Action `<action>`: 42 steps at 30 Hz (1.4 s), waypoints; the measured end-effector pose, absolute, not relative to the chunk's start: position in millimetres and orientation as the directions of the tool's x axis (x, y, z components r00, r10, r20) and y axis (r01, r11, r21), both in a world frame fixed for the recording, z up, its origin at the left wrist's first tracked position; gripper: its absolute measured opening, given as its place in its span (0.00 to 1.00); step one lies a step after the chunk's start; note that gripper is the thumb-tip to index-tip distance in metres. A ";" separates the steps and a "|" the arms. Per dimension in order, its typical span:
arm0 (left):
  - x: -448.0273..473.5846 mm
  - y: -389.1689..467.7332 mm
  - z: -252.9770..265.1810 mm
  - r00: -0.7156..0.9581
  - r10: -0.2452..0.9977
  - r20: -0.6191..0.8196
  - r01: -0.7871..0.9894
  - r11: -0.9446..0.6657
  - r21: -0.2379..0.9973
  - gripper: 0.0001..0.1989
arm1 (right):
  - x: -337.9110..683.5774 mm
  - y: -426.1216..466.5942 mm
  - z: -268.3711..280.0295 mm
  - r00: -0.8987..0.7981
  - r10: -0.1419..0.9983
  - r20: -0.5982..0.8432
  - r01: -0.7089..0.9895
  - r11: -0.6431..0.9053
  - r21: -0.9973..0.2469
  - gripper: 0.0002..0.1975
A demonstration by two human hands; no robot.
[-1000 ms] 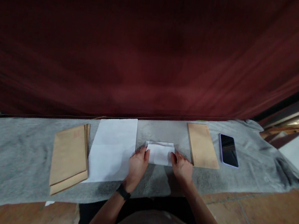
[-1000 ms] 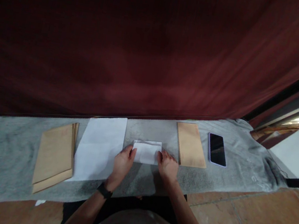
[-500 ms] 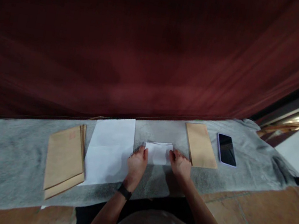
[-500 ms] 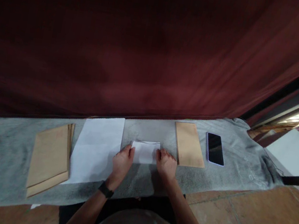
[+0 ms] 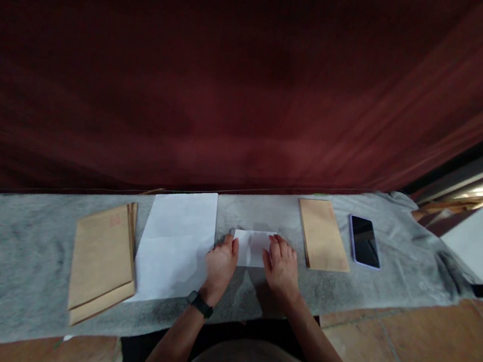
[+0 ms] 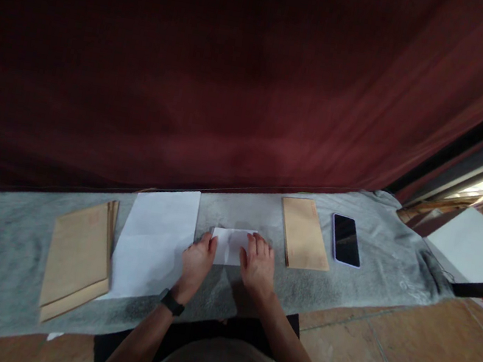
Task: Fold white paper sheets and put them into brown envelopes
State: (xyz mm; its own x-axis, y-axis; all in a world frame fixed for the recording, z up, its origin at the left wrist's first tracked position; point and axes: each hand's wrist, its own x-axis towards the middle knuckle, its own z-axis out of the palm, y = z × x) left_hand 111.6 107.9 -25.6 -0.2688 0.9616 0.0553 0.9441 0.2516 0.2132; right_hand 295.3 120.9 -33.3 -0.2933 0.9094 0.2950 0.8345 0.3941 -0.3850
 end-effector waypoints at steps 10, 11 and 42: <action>113.5 110.0 -22.9 -0.293 0.956 -0.008 0.934 0.288 0.210 0.18 | 278.1 82.5 -46.9 -0.551 0.799 0.238 0.757 0.600 -0.259 0.29; 114.1 110.2 -21.9 -0.297 0.955 -0.019 0.936 0.295 0.192 0.18 | 278.8 82.3 -48.6 -0.548 0.799 0.248 0.763 0.599 -0.242 0.29; 147.8 63.2 -45.0 0.154 0.969 0.192 0.934 -0.206 0.293 0.34 | 282.5 77.4 -57.4 -0.530 0.814 0.238 0.821 0.563 -0.095 0.38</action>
